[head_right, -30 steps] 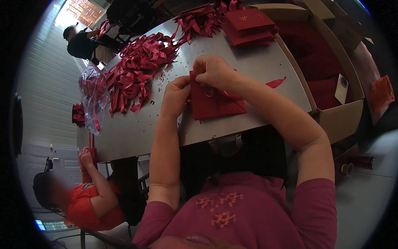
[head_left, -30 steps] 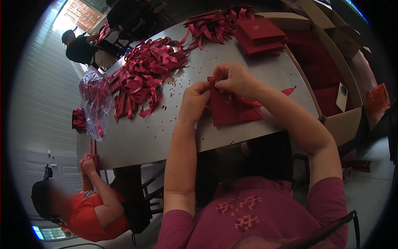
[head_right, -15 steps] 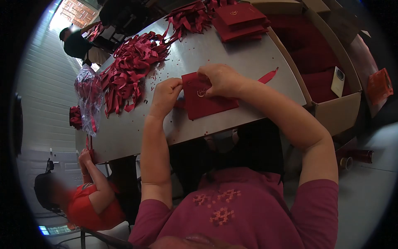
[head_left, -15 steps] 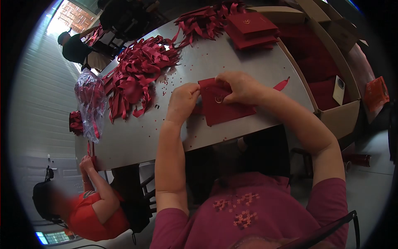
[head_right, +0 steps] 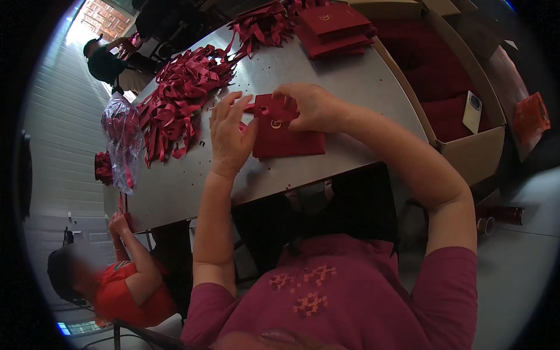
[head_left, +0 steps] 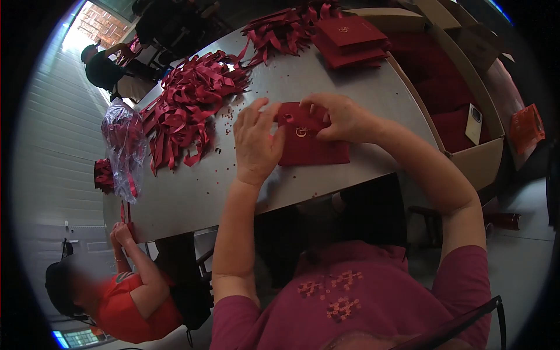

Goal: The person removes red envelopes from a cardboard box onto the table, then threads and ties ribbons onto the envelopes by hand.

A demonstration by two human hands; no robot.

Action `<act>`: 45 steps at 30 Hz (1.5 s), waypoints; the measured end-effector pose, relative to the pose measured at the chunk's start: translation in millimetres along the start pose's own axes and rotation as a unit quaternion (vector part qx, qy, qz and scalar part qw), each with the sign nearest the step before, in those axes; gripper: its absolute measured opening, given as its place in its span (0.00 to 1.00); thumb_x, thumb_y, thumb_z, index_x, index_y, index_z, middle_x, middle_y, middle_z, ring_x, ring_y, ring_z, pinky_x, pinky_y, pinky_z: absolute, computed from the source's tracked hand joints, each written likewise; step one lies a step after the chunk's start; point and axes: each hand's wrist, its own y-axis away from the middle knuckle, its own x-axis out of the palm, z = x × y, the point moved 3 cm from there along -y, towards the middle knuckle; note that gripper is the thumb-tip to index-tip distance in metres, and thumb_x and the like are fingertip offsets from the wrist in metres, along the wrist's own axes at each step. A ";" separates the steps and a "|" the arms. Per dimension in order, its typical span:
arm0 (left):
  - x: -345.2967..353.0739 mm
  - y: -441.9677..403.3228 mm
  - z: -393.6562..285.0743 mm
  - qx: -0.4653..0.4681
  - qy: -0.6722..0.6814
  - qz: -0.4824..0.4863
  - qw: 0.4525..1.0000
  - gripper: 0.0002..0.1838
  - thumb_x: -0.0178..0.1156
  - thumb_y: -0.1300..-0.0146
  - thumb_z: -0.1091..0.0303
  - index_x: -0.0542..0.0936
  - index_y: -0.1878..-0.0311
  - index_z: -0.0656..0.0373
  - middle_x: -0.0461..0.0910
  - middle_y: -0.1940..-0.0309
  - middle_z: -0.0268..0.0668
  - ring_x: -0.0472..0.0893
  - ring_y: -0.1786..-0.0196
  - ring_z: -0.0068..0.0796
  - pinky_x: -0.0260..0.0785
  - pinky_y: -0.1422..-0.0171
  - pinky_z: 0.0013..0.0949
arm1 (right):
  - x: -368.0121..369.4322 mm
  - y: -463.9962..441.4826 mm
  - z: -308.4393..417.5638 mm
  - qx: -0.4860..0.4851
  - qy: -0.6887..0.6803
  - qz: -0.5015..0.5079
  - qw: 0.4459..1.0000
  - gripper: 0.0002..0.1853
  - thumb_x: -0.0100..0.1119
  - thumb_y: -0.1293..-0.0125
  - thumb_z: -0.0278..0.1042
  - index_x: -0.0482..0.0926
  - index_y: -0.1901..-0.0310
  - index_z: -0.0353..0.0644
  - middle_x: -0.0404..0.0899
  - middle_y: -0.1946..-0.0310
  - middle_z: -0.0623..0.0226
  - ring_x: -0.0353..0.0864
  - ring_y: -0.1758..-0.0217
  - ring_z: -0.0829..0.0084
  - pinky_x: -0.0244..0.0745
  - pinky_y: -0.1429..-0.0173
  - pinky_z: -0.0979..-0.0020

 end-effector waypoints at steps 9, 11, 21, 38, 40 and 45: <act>23.6 15.1 18.8 -0.019 0.023 0.093 0.995 0.17 0.64 0.41 0.65 0.84 0.50 0.60 0.80 0.48 0.39 0.77 0.46 0.44 0.68 0.39 0.43 | -64.8 49.7 18.8 0.171 -0.043 0.125 0.976 0.18 0.63 0.42 0.26 0.77 0.49 0.36 0.80 0.70 0.63 0.81 0.68 0.72 0.79 0.62 0.72; 25.4 14.8 19.8 -0.020 0.014 0.098 0.995 0.16 0.63 0.40 0.66 0.84 0.49 0.60 0.79 0.48 0.39 0.77 0.46 0.44 0.68 0.39 0.43 | -77.2 64.0 12.8 0.215 -0.105 0.146 0.960 0.14 0.60 0.39 0.24 0.78 0.51 0.36 0.79 0.73 0.66 0.81 0.71 0.75 0.79 0.65 0.75; 34.5 6.6 33.0 0.006 0.040 0.107 0.993 0.17 0.54 0.37 0.76 0.82 0.46 0.60 0.79 0.47 0.43 0.77 0.45 0.46 0.68 0.40 0.43 | -78.1 41.1 4.0 0.028 -0.546 -0.115 0.830 0.08 0.57 0.30 0.29 0.82 0.53 0.38 0.83 0.57 0.60 0.86 0.63 0.74 0.82 0.60 0.76; 11.9 18.7 18.4 -0.326 0.219 0.139 0.909 0.07 0.64 0.39 0.72 0.84 0.60 0.64 0.80 0.74 0.29 0.73 0.75 0.13 0.62 0.73 0.21 | 31.9 -6.5 -18.3 0.086 -0.174 -0.017 0.981 0.07 0.63 0.35 0.25 0.83 0.56 0.34 0.82 0.70 0.69 0.77 0.75 0.83 0.75 0.69 0.78; 5.7 11.7 9.9 -0.384 0.258 0.141 0.875 0.06 0.65 0.41 0.74 0.84 0.62 0.64 0.79 0.75 0.30 0.73 0.75 0.15 0.62 0.73 0.22 | 34.7 -6.8 -18.8 0.094 -0.186 -0.005 0.978 0.08 0.63 0.35 0.25 0.84 0.57 0.34 0.82 0.70 0.69 0.77 0.74 0.83 0.75 0.69 0.78; 14.4 15.1 18.2 -0.514 0.470 0.138 0.705 0.06 0.66 0.42 0.78 0.81 0.61 0.63 0.76 0.76 0.28 0.69 0.78 0.14 0.56 0.77 0.21 | 33.8 -6.2 -17.8 0.024 -0.151 -0.041 0.987 0.06 0.66 0.37 0.27 0.83 0.60 0.34 0.83 0.70 0.69 0.77 0.67 0.83 0.74 0.61 0.77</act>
